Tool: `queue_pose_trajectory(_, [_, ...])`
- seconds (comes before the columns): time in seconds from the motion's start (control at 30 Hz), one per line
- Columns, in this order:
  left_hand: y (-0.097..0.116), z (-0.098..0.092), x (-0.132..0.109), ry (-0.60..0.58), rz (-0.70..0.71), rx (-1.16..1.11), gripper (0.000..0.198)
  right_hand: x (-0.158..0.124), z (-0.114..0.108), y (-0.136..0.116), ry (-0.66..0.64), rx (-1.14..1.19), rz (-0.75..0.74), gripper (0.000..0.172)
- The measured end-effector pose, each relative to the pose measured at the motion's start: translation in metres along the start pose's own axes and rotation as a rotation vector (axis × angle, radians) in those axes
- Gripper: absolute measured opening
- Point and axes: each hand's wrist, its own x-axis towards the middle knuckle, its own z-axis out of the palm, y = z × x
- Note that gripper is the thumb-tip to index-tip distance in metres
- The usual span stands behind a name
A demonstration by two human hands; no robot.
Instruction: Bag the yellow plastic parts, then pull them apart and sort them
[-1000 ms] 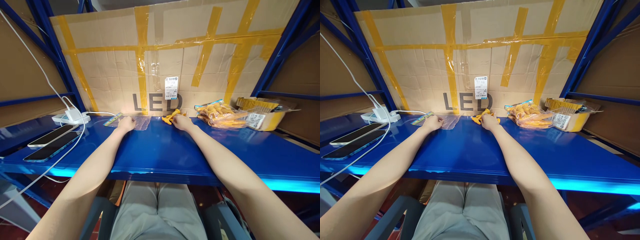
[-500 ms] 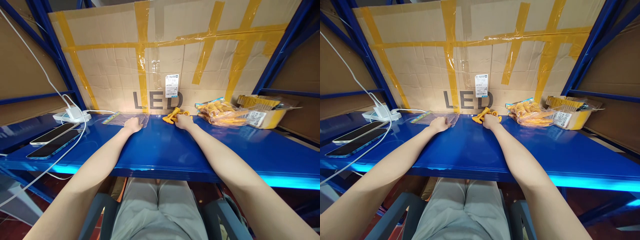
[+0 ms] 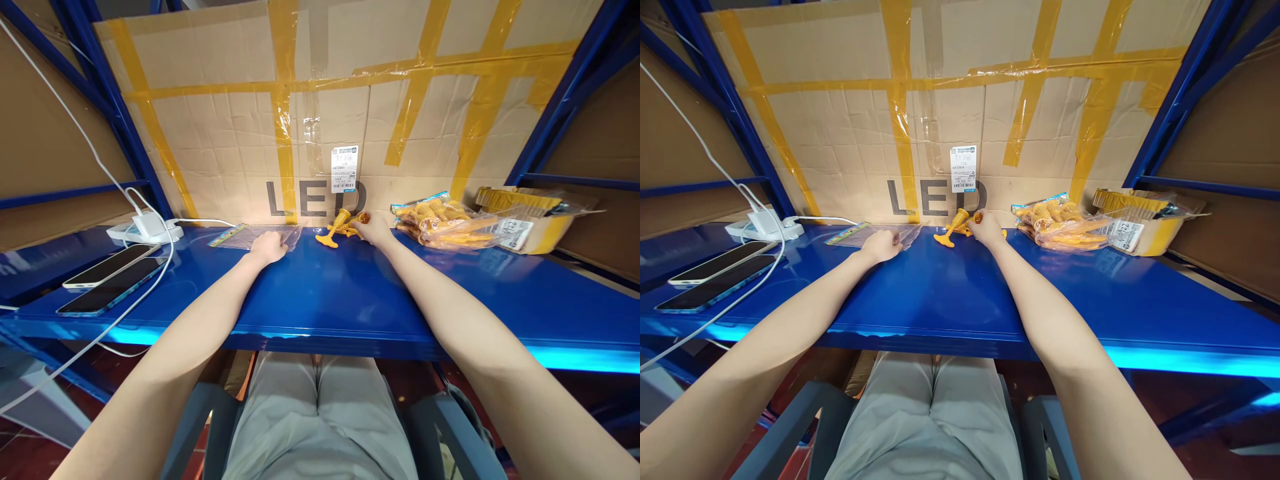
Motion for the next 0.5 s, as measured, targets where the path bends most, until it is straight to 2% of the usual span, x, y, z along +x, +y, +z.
queue_pose_trajectory(0.1, [0.001,0.0,0.0,0.0,0.008,-0.012,0.022,0.002,0.001,0.001,-0.001,0.156,0.077,0.045])
queue_pose_trajectory(0.17, [0.0,0.0,0.0,-0.003,0.008,-0.018,0.023,0.002,-0.001,0.0,0.016,0.146,0.046,0.047])
queue_pose_trajectory(0.33, [-0.001,0.0,0.0,-0.007,0.014,-0.035,0.02,-0.005,-0.011,-0.006,-0.008,-0.135,-0.192,0.046])
queue_pose_trajectory(0.5, [-0.002,0.002,0.001,-0.014,0.028,-0.048,0.02,-0.014,-0.021,-0.015,0.0,-0.303,-0.243,0.044])
